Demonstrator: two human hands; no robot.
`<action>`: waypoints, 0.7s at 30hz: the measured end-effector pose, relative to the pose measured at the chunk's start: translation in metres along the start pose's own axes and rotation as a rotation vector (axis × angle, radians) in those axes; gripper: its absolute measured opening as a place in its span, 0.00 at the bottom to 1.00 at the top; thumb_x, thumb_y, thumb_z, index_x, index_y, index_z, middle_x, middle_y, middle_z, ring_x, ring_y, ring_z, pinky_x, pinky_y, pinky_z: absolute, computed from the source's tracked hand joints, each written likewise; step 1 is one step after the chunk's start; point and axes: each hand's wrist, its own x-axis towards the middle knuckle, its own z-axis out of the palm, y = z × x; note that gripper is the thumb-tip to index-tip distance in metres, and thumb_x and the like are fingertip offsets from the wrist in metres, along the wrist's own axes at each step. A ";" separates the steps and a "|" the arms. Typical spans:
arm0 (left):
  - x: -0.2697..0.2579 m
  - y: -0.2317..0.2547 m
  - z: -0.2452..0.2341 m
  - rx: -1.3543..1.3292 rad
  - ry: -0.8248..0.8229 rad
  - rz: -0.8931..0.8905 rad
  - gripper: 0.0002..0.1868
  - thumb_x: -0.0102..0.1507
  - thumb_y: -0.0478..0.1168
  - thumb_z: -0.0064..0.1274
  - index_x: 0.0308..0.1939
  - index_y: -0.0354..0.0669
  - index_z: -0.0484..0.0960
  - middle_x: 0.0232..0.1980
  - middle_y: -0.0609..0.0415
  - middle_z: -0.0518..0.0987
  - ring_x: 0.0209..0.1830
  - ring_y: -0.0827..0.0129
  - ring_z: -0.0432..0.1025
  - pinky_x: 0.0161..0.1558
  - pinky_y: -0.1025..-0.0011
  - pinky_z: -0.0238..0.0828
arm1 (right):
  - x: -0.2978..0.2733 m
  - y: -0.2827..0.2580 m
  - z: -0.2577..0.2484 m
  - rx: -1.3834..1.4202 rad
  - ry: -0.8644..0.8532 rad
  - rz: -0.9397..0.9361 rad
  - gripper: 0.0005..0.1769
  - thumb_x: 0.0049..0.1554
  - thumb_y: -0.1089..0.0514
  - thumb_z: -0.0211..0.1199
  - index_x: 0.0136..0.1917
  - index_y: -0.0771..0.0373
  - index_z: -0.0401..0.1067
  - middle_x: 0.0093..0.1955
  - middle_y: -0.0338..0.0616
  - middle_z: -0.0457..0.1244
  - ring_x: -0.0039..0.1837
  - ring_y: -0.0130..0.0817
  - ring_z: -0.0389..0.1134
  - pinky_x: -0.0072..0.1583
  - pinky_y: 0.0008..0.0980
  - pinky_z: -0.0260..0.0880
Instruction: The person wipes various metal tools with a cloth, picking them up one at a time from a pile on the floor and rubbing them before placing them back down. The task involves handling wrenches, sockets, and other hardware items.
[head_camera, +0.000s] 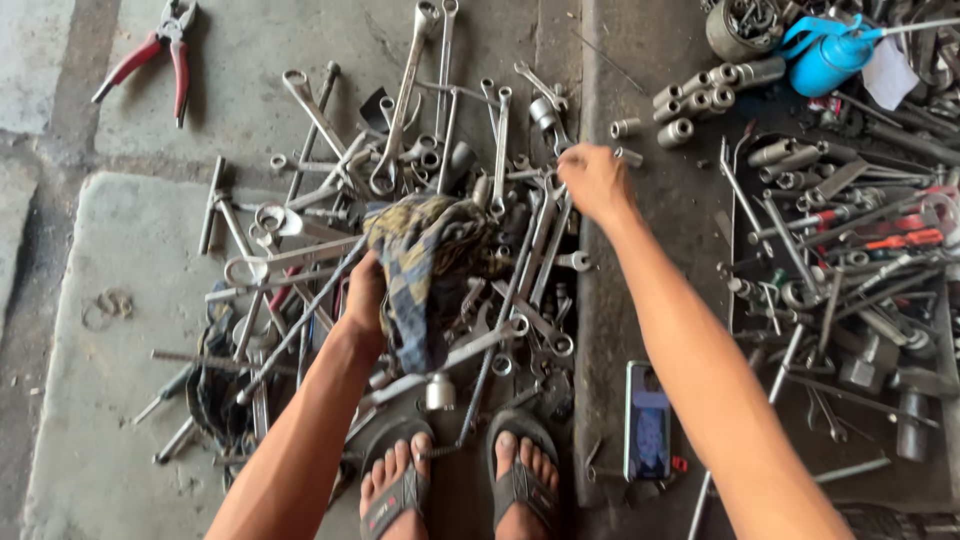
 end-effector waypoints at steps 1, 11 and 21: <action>-0.002 0.005 0.002 -0.060 -0.071 0.019 0.27 0.67 0.54 0.45 0.61 0.38 0.79 0.58 0.47 0.81 0.54 0.59 0.76 0.60 0.61 0.71 | 0.019 0.003 0.002 -0.028 0.014 0.019 0.15 0.54 0.52 0.63 0.53 0.55 0.80 0.49 0.49 0.72 0.53 0.45 0.74 0.56 0.40 0.72; 0.011 0.042 0.005 -0.123 -0.114 -0.062 0.44 0.62 0.70 0.47 0.66 0.37 0.75 0.62 0.42 0.80 0.57 0.54 0.76 0.62 0.57 0.70 | 0.149 0.036 0.053 -0.324 0.089 -0.157 0.24 0.49 0.56 0.66 0.61 0.52 0.75 0.58 0.56 0.68 0.59 0.58 0.68 0.58 0.51 0.67; 0.046 0.043 0.037 0.061 -0.077 -0.034 0.54 0.56 0.78 0.45 0.70 0.39 0.71 0.67 0.42 0.76 0.63 0.55 0.73 0.66 0.57 0.69 | 0.128 0.022 0.051 -0.454 -0.186 0.093 0.18 0.60 0.52 0.62 0.61 0.60 0.74 0.55 0.61 0.70 0.56 0.57 0.73 0.60 0.52 0.72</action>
